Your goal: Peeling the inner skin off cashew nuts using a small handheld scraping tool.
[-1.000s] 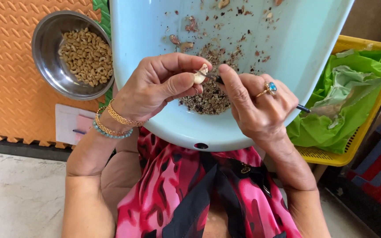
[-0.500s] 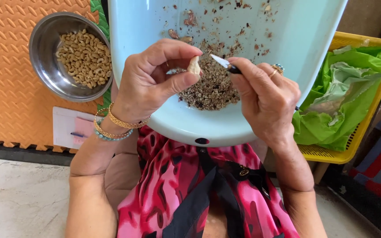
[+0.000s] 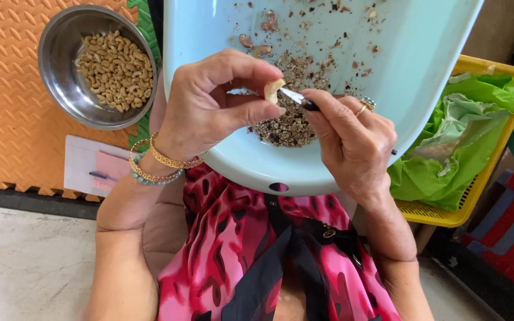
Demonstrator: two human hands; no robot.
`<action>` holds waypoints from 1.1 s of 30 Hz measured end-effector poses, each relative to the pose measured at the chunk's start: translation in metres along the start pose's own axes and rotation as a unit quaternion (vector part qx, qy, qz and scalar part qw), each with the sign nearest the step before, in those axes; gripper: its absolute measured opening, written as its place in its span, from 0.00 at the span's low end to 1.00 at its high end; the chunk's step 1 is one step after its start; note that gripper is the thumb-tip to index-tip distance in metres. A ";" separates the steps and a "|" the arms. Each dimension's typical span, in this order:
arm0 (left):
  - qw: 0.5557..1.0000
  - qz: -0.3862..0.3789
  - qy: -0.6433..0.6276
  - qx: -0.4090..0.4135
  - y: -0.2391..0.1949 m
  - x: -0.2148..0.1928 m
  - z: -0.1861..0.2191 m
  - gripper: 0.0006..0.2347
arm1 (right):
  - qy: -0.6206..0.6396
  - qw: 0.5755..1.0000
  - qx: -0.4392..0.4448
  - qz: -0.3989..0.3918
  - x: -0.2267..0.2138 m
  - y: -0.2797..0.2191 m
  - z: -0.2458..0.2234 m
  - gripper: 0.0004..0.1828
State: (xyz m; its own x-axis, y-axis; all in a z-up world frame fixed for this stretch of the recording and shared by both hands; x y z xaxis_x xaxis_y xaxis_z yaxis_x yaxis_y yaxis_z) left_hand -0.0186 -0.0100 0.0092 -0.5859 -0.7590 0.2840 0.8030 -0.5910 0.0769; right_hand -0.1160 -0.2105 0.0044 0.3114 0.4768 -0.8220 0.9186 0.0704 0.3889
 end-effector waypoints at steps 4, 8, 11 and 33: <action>0.999 0.021 -0.005 -0.034 0.001 -0.002 -0.003 0.13 | -0.002 1.000 -0.003 0.013 -0.002 0.000 -0.002 0.09; 0.999 0.012 -0.027 -0.035 0.001 -0.001 -0.004 0.14 | 0.013 1.000 -0.018 0.014 0.002 0.001 -0.003 0.10; 0.999 0.008 -0.017 -0.031 0.001 0.000 -0.002 0.14 | 0.010 1.000 -0.021 0.008 0.003 0.002 -0.005 0.08; 0.963 0.239 0.121 0.044 -0.064 -0.097 0.014 0.07 | -0.171 0.973 -0.028 0.154 -0.004 -0.018 0.034 0.18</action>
State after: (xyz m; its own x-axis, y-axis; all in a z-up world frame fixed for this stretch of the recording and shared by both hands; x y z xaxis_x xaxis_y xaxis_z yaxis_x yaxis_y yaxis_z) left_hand -0.0109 0.1053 -0.0100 -0.1481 -0.9860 0.0766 0.9869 -0.1423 0.0762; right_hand -0.1255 -0.2432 -0.0137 0.6407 0.1644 -0.7500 0.7578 0.0223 0.6522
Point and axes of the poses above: each hand's wrist, its own y-axis towards the middle knuckle, its own x-axis out of the palm, z = x × y, the point moved 2 cm from there along y, towards the middle knuckle, and after that the axes turned 14 degrees about -y, right-handed, at the moved point
